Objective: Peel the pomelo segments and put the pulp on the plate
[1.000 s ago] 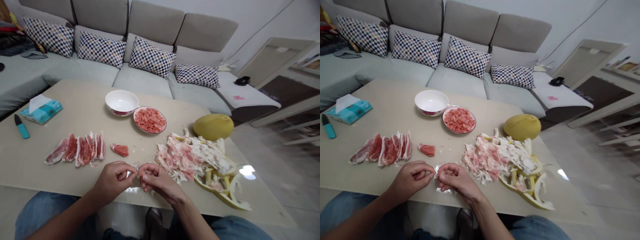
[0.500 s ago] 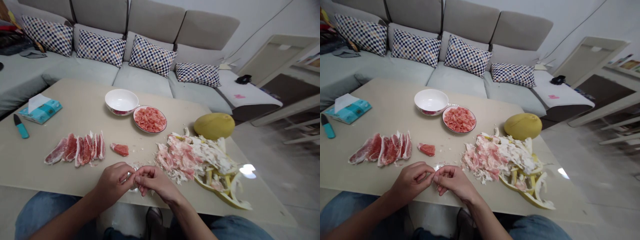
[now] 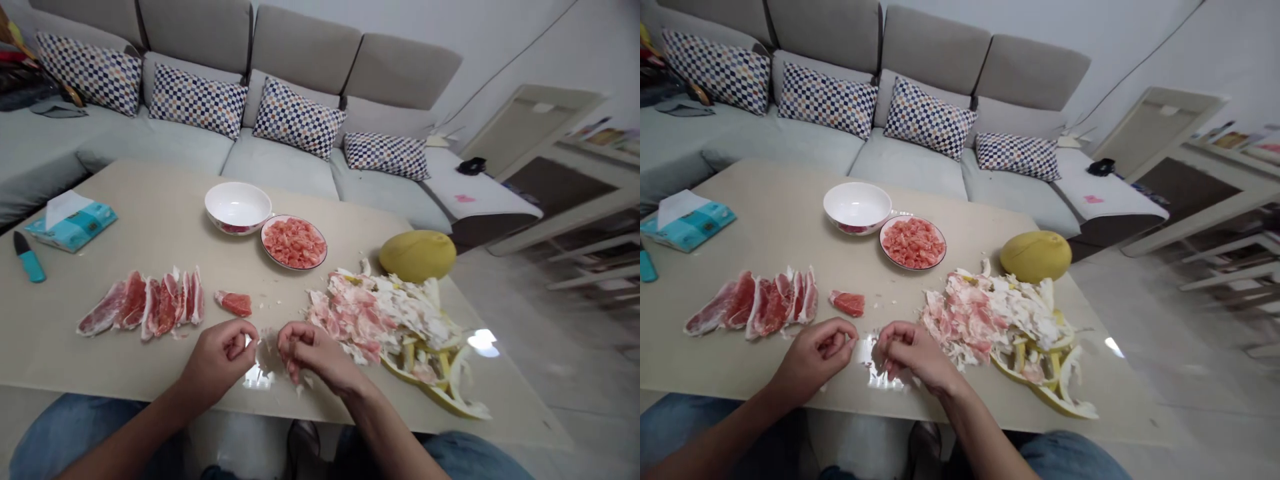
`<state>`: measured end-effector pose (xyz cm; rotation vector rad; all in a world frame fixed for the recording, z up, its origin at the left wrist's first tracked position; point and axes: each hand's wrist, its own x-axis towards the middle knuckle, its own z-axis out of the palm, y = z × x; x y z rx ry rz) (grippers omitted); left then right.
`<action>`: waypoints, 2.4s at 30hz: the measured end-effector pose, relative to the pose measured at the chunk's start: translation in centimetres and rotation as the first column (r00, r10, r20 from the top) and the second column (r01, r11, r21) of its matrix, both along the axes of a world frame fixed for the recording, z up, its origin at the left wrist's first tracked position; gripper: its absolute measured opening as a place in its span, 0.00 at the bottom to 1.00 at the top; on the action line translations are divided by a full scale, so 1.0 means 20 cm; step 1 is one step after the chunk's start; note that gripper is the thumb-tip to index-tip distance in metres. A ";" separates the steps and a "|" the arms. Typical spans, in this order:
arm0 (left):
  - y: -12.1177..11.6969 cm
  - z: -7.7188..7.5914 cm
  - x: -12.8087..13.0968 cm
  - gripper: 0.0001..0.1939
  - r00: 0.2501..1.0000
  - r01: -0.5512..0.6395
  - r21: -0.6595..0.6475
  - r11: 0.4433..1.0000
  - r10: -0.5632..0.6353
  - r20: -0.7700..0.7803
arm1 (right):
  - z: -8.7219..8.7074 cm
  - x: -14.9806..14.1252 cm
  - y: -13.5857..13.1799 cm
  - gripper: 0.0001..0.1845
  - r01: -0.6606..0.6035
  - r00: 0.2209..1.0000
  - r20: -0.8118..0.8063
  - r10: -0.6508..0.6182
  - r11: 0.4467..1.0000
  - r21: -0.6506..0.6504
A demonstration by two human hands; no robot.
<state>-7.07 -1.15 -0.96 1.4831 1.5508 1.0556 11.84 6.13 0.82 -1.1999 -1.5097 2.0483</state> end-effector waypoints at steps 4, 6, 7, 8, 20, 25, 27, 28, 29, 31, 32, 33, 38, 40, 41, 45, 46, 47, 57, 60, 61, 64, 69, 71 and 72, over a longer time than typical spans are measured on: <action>0.02 -0.05 0.01 0.07 0.899 0.080 -0.203 0.976 0.018 0.438 | 0.14 0.03 0.35 0.04 0.168 0.979 0.057 -0.193 0.940 0.298; 0.02 -0.08 0.04 0.09 0.801 0.169 -0.277 0.946 0.032 0.598 | 0.19 0.02 0.57 0.05 0.227 0.950 0.095 -0.297 0.866 0.445; 0.02 -0.09 0.05 0.10 0.770 0.197 -0.301 0.933 0.042 0.636 | 0.21 0.01 0.66 0.05 0.229 0.936 0.122 -0.331 0.833 0.504; 0.02 -0.10 0.06 0.11 0.759 0.213 -0.318 0.924 0.048 0.649 | 0.22 0.00 0.75 0.06 0.218 0.923 0.153 -0.354 0.806 0.551; 0.07 -0.10 0.10 0.18 0.868 0.106 -0.282 0.954 0.050 0.493 | 0.28 -0.03 0.88 0.11 0.014 0.866 0.306 -0.394 0.633 0.774; 0.13 -0.10 0.18 0.13 0.447 0.224 -0.345 0.912 0.218 0.867 | 0.26 0.13 0.57 0.15 -0.035 0.946 0.207 -0.250 0.554 0.832; 0.15 -0.07 0.23 0.14 0.335 0.268 -0.332 0.905 0.235 0.912 | 0.24 0.23 0.40 0.07 -0.071 0.962 0.204 -0.182 0.552 0.831; 0.16 -0.06 0.26 0.15 0.310 0.278 -0.334 0.901 0.245 0.919 | 0.22 0.28 0.32 0.07 -0.086 0.967 0.204 -0.153 0.558 0.825; 0.17 -0.04 0.29 0.16 0.292 0.286 -0.339 0.896 0.255 0.922 | 0.20 0.33 0.23 0.07 -0.087 0.972 0.192 -0.133 0.558 0.825; 0.18 -0.01 0.36 0.18 0.222 0.308 -0.331 0.892 0.271 0.937 | 0.16 0.41 0.09 0.08 -0.061 0.981 0.151 -0.123 0.544 0.837; 0.19 0.01 0.40 0.18 0.186 0.319 -0.323 0.891 0.275 0.943 | 0.14 0.44 0.03 0.10 -0.036 0.983 0.127 -0.133 0.539 0.842; 0.19 0.02 0.44 0.19 0.160 0.326 -0.316 0.891 0.277 0.947 | 0.12 0.46 -0.01 0.11 -0.009 0.985 0.100 -0.142 0.531 0.848; 0.21 0.09 0.64 0.20 0.181 0.329 -0.319 0.889 0.273 0.945 | 0.04 0.50 -0.09 0.08 0.056 0.983 0.040 -0.182 0.493 0.868; 0.21 0.12 0.72 0.22 0.207 0.317 -0.313 0.895 0.257 0.944 | 0.03 0.51 -0.08 0.10 0.052 0.973 0.069 -0.221 0.500 0.864; 0.21 0.13 0.76 0.23 0.218 0.307 -0.309 0.900 0.250 0.943 | 0.02 0.52 -0.07 0.10 0.053 0.967 0.083 -0.242 0.507 0.861; 0.20 0.16 0.84 0.24 0.253 0.312 -0.297 0.902 0.222 0.942 | 0.01 0.56 -0.05 0.04 0.093 0.960 0.074 -0.271 0.554 0.827; 0.20 0.16 0.84 0.24 0.262 0.321 -0.295 0.900 0.215 0.941 | 0.02 0.57 -0.04 0.05 0.114 0.964 0.052 -0.260 0.582 0.805; 0.21 0.16 0.84 0.24 0.272 0.325 -0.293 0.899 0.208 0.940 | 0.02 0.59 -0.03 0.06 0.142 0.968 0.022 -0.250 0.615 0.775; 0.30 0.12 0.82 0.22 0.178 0.321 -0.365 0.874 0.323 0.930 | 0.03 0.62 0.02 0.09 0.215 0.960 -0.030 -0.277 0.668 0.712; 0.30 0.12 0.84 0.21 0.150 0.304 -0.342 0.889 0.310 0.939 | 0.02 0.64 0.03 0.09 0.209 0.960 -0.039 -0.276 0.620 0.756; 0.30 0.12 0.84 0.20 0.146 0.307 -0.326 0.894 0.294 0.945 | 0.02 0.64 0.03 0.10 0.196 0.963 -0.035 -0.268 0.602 0.774; 0.29 0.12 0.85 0.14 0.205 0.293 -0.264 0.919 0.209 0.956 | 0.03 0.66 0.04 0.13 0.190 0.967 -0.043 -0.251 0.597 0.780; 0.25 0.11 0.82 0.13 0.449 0.211 -0.234 0.949 0.119 0.886 | 0.06 0.69 0.06 0.08 0.300 0.939 -0.097 -0.331 0.643 0.705; 0.24 0.11 0.81 0.16 0.491 0.236 -0.230 0.944 0.088 0.867 | 0.06 0.69 0.07 0.07 0.299 0.933 -0.098 -0.345 0.599 0.743; 0.23 0.12 0.80 0.17 0.497 0.260 -0.231 0.938 0.075 0.865 | 0.06 0.69 0.07 0.08 0.288 0.937 -0.099 -0.336 0.578 0.763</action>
